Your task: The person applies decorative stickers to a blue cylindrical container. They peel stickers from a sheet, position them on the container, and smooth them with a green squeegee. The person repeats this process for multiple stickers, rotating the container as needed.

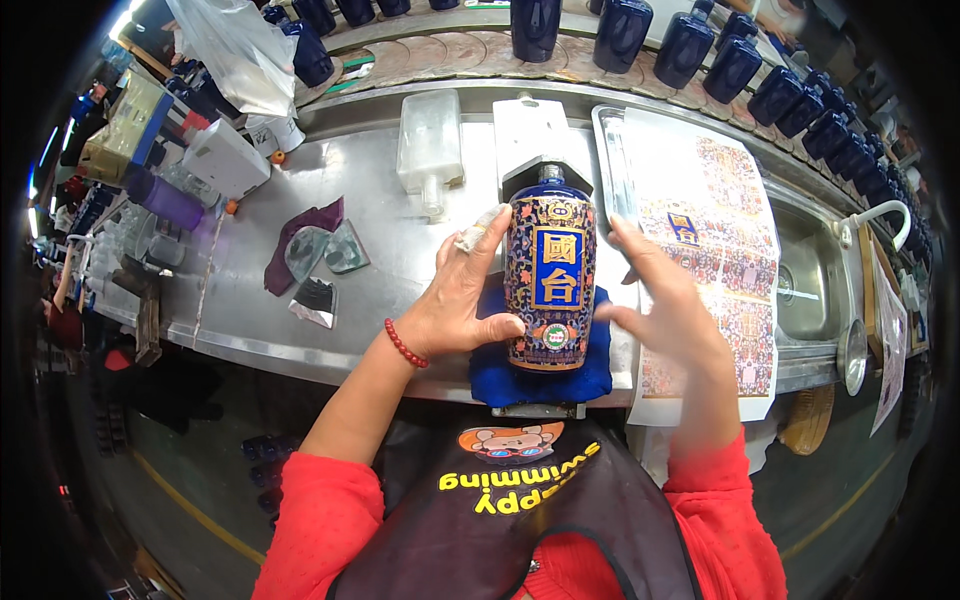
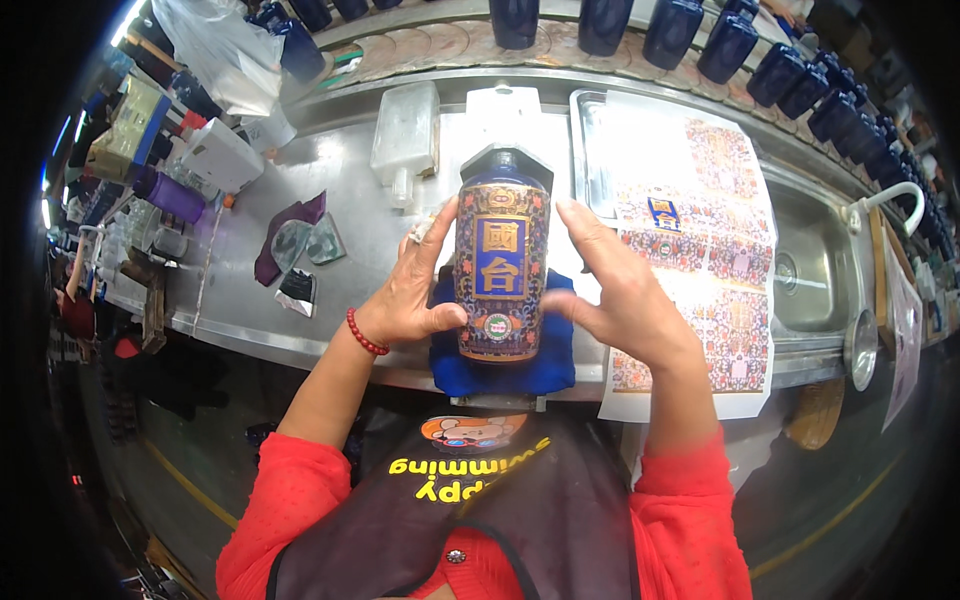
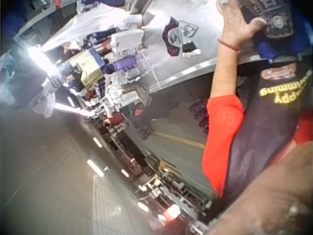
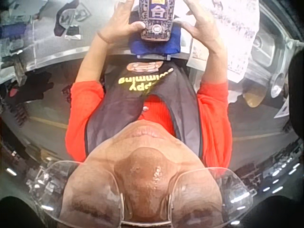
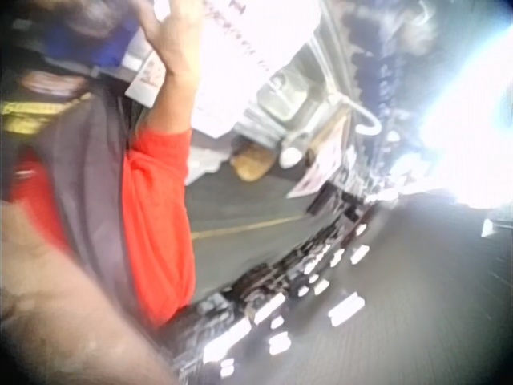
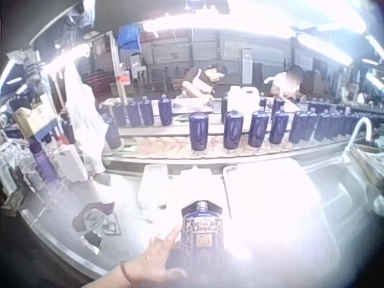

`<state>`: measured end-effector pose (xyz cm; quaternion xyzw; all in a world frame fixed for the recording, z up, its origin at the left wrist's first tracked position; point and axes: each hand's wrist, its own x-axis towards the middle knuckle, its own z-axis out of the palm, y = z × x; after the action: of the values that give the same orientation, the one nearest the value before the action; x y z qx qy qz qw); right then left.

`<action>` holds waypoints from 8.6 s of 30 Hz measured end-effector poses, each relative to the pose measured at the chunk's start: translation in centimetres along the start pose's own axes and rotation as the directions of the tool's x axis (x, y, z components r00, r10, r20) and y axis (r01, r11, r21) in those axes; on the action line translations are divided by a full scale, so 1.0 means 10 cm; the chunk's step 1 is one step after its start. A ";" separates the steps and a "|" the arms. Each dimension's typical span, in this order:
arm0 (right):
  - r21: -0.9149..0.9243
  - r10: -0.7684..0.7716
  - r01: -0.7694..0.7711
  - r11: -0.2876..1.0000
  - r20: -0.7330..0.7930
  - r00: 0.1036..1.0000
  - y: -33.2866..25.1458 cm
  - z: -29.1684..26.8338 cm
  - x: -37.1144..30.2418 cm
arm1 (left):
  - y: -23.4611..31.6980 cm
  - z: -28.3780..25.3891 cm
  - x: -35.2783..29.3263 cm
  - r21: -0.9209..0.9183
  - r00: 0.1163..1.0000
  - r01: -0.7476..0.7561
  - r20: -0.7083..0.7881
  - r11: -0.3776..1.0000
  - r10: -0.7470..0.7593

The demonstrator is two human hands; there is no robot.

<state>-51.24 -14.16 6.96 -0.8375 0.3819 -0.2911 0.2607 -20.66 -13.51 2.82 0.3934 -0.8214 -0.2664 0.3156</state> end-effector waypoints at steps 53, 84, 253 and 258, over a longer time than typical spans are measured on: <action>-0.327 -0.113 0.062 0.943 -0.139 0.984 -0.41 0.64 -0.97 | 0.39 0.50 -0.44 0.277 0.982 0.025 -0.185 0.961 0.028; 0.598 0.466 -0.094 0.796 -0.505 0.727 -0.15 0.26 -0.11 | 0.79 0.26 -0.21 0.508 0.986 -0.079 -0.084 0.858 0.141; 0.477 0.402 -0.195 0.857 -0.382 0.832 -0.79 0.27 -0.05 | 0.67 0.40 -0.34 -0.101 0.967 0.078 -0.234 0.992 -0.100; 0.245 0.295 -0.207 0.947 -0.408 0.864 -0.80 0.30 0.11 | 0.65 0.52 -0.34 -0.059 0.964 0.133 -0.226 0.989 -0.143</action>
<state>-44.69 -9.86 10.49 -0.6639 0.5069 -0.4712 0.2835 -25.87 -6.16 2.82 0.4709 -0.7440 -0.2583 0.3975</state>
